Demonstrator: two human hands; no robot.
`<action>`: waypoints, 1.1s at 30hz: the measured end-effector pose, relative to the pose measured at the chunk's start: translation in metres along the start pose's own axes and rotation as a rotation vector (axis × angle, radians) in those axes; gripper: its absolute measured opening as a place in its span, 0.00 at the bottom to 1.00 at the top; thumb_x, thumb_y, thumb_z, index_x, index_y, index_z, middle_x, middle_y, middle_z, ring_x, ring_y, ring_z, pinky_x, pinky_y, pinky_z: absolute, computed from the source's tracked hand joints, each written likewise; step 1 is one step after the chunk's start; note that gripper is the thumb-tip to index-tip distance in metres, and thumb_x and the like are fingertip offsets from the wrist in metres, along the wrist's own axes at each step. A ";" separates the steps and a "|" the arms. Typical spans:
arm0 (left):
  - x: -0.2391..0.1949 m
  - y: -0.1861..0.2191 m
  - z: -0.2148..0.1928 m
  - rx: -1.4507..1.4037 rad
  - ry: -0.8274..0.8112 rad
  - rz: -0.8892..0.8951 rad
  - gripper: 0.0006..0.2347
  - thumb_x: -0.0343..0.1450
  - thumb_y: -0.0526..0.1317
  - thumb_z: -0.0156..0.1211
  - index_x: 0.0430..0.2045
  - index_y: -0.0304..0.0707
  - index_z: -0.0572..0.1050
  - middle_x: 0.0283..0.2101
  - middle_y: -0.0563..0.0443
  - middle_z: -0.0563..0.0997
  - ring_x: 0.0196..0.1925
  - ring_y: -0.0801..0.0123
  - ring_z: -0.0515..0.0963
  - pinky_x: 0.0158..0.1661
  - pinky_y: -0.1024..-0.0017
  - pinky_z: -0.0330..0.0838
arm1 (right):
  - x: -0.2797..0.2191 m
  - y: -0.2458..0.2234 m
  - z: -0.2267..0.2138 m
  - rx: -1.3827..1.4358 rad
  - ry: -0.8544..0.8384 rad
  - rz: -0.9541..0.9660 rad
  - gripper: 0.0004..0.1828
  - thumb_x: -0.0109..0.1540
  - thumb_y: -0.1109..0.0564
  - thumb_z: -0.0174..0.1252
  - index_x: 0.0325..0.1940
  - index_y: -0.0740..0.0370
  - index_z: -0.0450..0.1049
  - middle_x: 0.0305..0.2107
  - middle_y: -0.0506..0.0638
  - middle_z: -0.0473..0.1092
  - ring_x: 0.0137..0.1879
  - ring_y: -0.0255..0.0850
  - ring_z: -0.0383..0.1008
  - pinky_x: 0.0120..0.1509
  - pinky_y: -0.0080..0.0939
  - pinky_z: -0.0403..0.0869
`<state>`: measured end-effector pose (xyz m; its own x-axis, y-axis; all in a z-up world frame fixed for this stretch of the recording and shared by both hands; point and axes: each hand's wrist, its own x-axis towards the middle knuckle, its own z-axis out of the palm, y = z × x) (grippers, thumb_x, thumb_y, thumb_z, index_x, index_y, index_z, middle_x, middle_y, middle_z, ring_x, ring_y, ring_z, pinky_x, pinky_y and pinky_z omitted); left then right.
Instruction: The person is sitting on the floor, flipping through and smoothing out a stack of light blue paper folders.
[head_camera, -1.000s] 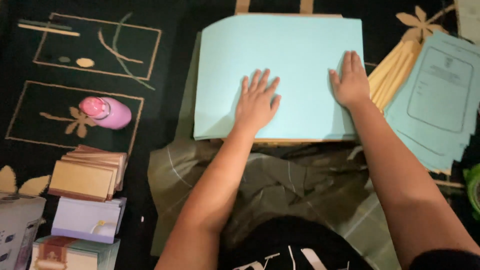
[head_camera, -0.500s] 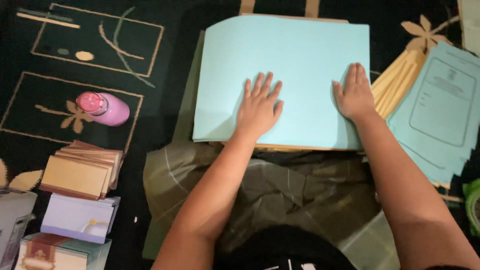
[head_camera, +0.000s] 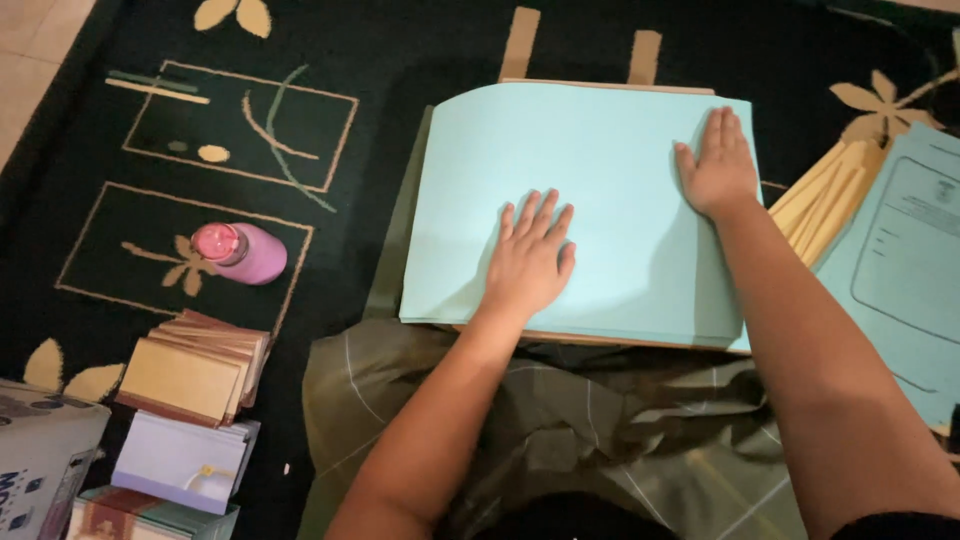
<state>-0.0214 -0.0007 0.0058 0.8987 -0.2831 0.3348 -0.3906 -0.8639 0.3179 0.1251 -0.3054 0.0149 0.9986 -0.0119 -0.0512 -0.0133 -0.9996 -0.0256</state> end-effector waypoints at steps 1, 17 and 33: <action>0.001 0.000 0.000 -0.003 -0.001 0.006 0.24 0.75 0.49 0.48 0.67 0.47 0.68 0.74 0.45 0.63 0.77 0.52 0.58 0.73 0.44 0.45 | -0.014 -0.001 -0.002 -0.001 0.001 0.007 0.47 0.73 0.31 0.23 0.82 0.73 0.39 0.78 0.68 0.38 0.84 0.57 0.34 0.87 0.49 0.38; -0.027 0.025 0.007 0.138 -0.365 0.044 0.22 0.78 0.42 0.42 0.69 0.35 0.63 0.75 0.44 0.60 0.77 0.54 0.58 0.72 0.48 0.45 | -0.148 0.001 0.018 -0.059 -0.069 -0.003 0.48 0.71 0.27 0.18 0.83 0.66 0.39 0.79 0.64 0.37 0.85 0.55 0.33 0.85 0.52 0.38; 0.191 -0.021 0.076 0.337 -0.397 -0.075 0.25 0.76 0.40 0.37 0.71 0.30 0.54 0.77 0.44 0.52 0.78 0.54 0.51 0.70 0.50 0.46 | -0.174 -0.019 -0.004 0.104 0.140 -0.058 0.43 0.70 0.40 0.37 0.79 0.76 0.48 0.76 0.69 0.47 0.82 0.56 0.42 0.81 0.52 0.43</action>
<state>0.1738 -0.0685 -0.0042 0.9535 -0.2951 -0.0608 -0.2955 -0.9553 0.0029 -0.0481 -0.2841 0.0287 0.9951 0.0348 0.0927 0.0465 -0.9907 -0.1276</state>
